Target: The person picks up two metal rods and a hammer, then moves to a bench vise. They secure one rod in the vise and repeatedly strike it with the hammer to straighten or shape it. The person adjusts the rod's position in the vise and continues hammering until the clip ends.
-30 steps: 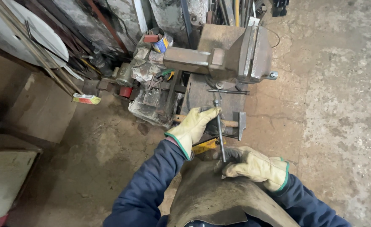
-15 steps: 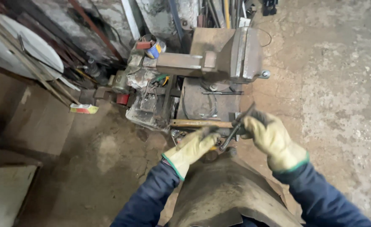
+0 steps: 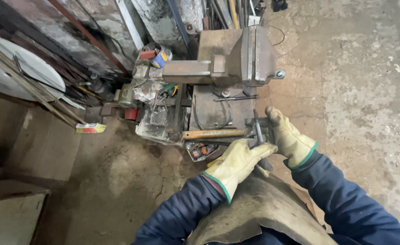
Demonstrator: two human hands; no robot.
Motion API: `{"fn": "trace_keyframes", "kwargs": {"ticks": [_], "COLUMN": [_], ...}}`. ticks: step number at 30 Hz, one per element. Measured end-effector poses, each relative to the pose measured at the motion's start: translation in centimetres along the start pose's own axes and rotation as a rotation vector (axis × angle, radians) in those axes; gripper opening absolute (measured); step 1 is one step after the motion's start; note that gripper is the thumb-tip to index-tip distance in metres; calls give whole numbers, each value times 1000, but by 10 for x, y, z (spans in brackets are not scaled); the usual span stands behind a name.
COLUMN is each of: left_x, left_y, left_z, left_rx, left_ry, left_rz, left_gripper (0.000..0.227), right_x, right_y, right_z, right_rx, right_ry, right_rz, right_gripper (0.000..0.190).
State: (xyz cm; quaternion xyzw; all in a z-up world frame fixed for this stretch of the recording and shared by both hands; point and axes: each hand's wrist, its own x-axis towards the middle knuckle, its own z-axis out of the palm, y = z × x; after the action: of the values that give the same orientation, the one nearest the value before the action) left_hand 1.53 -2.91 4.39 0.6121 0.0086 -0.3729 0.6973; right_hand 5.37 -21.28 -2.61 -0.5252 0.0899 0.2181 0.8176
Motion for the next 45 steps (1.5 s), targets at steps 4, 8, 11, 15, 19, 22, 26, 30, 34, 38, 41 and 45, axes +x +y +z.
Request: {"fn": "trace_keyframes", "kwargs": {"ticks": [4, 8, 11, 15, 19, 22, 26, 30, 34, 38, 41, 45], "left_x": [2, 0, -5, -12, -4, -1, -1, 1, 8, 9, 15, 17], "left_y": [5, 0, -12, -34, -47, -36, -25, -27, -37, -34, -47, -50], "left_z": [1, -2, -27, -29, -28, -21, -12, -10, -8, -4, -7, -8], "left_rx": [11, 148, 94, 81, -123, -303, -412, -442, -195, -34, -91, -188], "left_ry": [-22, -45, -230, -127, -7, 42, 24, -70, -111, -93, -92, -131], "left_rz": [6, 62, 32, -29, -34, 28, -64, -85, 39, 91, 108, 143], "left_gripper": [33, 38, 39, 43, 42, 45, 45, 47, 44, 46, 44, 43], "right_x": [-4, 2, 8, 16, 27, 37, 57, 63, 57, 64, 68, 60], "right_y": [-3, 5, 18, 26, 17, 10, 27, 34, 25, 21, 14, 1], "right_z": [1, -7, -20, -22, -2, 7, -8, -24, -25, -21, -20, -12], "right_rx": [12, -122, -357, -536, -224, -27, -18, -106, -253, -183, -29, -57], "right_ry": [38, 43, 26, -44, -143, -129, -99, -55, -24, 10, 32, 45], "right_rz": [-7, -27, 26, 52, 120, 173, 144, 111, 121, 142, 202, 221], "right_gripper": [83, 72, 65, 62, 60, 58, 52, 46, 45, 53, 64, 70]}}
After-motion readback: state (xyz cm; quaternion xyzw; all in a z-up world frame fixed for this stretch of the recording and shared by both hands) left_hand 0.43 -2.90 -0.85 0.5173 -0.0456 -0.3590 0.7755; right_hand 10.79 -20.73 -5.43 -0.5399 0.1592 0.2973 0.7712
